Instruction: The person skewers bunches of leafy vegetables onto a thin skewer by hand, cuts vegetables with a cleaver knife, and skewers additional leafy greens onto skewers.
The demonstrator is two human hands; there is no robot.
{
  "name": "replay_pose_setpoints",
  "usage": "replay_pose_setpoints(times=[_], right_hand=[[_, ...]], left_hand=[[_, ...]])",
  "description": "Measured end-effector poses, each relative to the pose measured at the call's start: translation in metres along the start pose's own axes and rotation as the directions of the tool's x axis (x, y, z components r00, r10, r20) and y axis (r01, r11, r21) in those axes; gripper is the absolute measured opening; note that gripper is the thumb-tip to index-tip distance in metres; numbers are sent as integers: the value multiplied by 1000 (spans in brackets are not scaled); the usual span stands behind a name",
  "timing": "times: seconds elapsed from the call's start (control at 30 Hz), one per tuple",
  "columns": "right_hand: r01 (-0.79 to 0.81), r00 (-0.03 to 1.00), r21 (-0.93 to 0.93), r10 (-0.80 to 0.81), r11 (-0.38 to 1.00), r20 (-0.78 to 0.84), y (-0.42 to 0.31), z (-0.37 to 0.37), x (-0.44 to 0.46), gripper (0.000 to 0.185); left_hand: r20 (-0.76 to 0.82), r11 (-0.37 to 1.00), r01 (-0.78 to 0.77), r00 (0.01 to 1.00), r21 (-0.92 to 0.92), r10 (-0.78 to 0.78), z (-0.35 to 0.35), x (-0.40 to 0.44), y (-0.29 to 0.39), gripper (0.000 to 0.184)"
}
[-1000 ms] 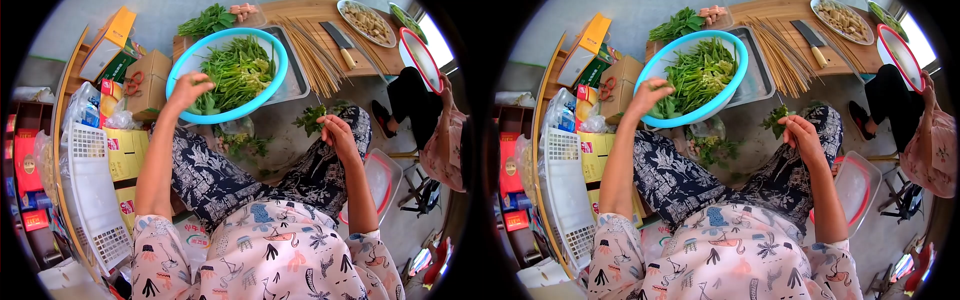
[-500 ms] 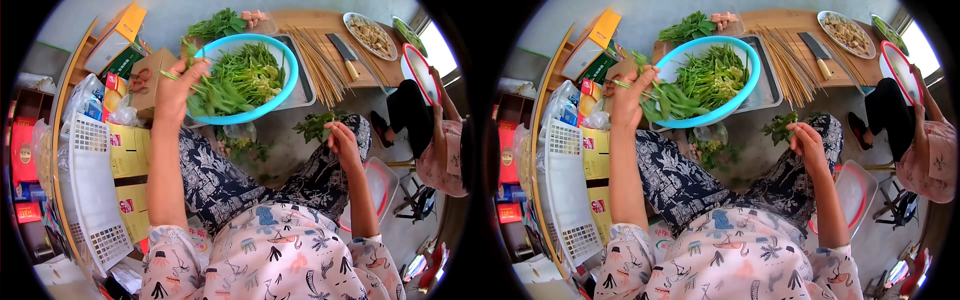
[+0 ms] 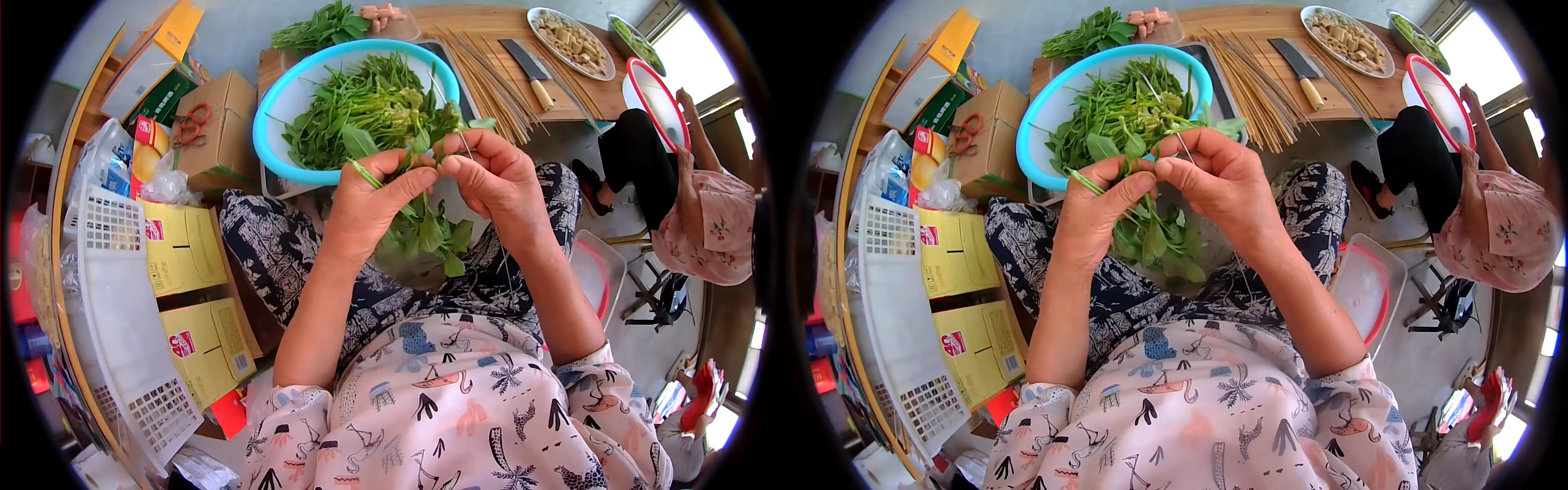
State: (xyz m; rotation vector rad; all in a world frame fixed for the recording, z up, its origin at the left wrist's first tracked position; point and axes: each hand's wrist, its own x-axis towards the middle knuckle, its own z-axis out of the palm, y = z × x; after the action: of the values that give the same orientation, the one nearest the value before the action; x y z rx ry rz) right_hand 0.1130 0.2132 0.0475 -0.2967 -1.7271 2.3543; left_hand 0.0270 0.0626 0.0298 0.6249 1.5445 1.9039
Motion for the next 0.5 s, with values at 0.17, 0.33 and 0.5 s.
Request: replay_pose_setpoints(times=[0.17,0.33,0.5], right_hand=[[-11,999,-62,13,998,32,5,8,1,11],[27,996,-49,-32,998,-89,3,5,3,10],[27,987,-69,-37,997,-153,-1,11,2,10]], left_hand=[[-74,995,22,997,96,-15,-8,-14,-10,19],[-247,890,-243,902,385,353,-26,-33,2,18],[-451,918,-243,813,313,369,-49,-62,5,16]])
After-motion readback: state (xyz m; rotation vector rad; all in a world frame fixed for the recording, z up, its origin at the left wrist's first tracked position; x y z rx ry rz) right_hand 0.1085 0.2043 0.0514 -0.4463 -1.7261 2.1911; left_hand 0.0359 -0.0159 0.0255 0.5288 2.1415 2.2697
